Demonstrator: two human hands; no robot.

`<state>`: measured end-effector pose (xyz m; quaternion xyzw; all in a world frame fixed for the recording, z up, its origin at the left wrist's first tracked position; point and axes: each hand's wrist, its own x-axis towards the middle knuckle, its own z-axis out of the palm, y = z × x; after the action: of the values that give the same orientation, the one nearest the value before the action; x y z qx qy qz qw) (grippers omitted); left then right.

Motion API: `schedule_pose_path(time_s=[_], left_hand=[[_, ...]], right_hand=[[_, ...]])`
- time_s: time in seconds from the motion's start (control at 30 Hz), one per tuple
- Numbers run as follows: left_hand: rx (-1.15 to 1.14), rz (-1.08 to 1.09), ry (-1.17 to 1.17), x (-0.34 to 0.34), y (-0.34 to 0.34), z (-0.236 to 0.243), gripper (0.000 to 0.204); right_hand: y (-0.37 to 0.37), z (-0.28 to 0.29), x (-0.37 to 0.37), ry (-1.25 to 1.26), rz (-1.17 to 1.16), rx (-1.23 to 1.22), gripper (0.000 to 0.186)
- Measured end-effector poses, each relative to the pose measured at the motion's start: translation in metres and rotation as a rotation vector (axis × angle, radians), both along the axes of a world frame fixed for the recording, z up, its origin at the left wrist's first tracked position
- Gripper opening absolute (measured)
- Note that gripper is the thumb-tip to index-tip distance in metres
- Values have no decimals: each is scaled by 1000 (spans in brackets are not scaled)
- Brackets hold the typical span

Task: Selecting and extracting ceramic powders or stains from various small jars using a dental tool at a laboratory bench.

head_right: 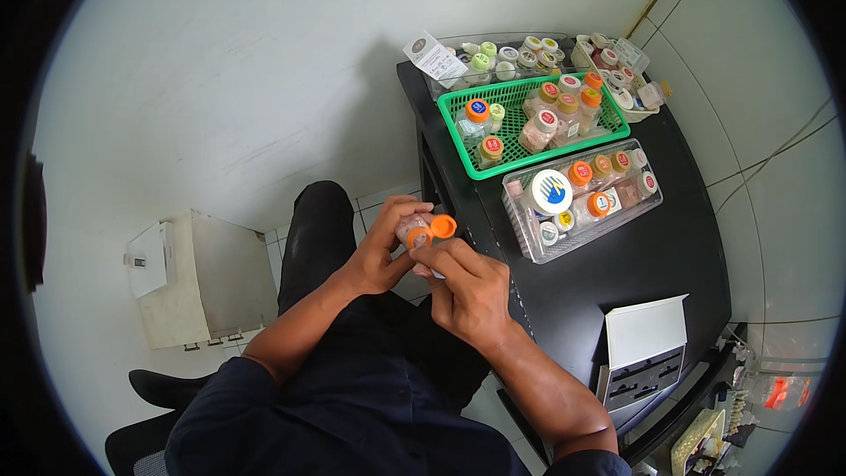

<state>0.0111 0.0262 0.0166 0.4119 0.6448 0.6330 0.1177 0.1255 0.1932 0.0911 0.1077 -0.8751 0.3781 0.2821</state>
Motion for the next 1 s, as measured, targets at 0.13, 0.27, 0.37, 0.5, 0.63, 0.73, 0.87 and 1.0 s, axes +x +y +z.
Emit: schedule_pose_path(time_s=[0.13,0.27,0.37,0.5,0.63,0.73,0.87,1.0], left_hand=[[-56,-6,137,-1,-2,-4,65],[-14,14,-83,1,2,-11,58],[3,33,-175,3,0,-12,56],[-105,93,-115,3,-5,-13,54],[-81,94,-27,3,-3,-5,52],[-35,102,-39,-1,-5,-11,57],[-11,110,143,-3,-1,3,60],[-22,119,95,0,-1,-1,56]], right_hand=[[-1,5,2,23,-54,-10,37],[-4,4,-2,-9,-16,6,40],[-4,11,1,62,-6,-25,41],[-5,8,-1,-18,16,-52,40],[-6,8,2,19,23,-39,37],[-4,5,-1,-47,37,-52,36],[-3,2,2,-63,45,-91,37],[-6,5,0,-28,-54,-15,37]])
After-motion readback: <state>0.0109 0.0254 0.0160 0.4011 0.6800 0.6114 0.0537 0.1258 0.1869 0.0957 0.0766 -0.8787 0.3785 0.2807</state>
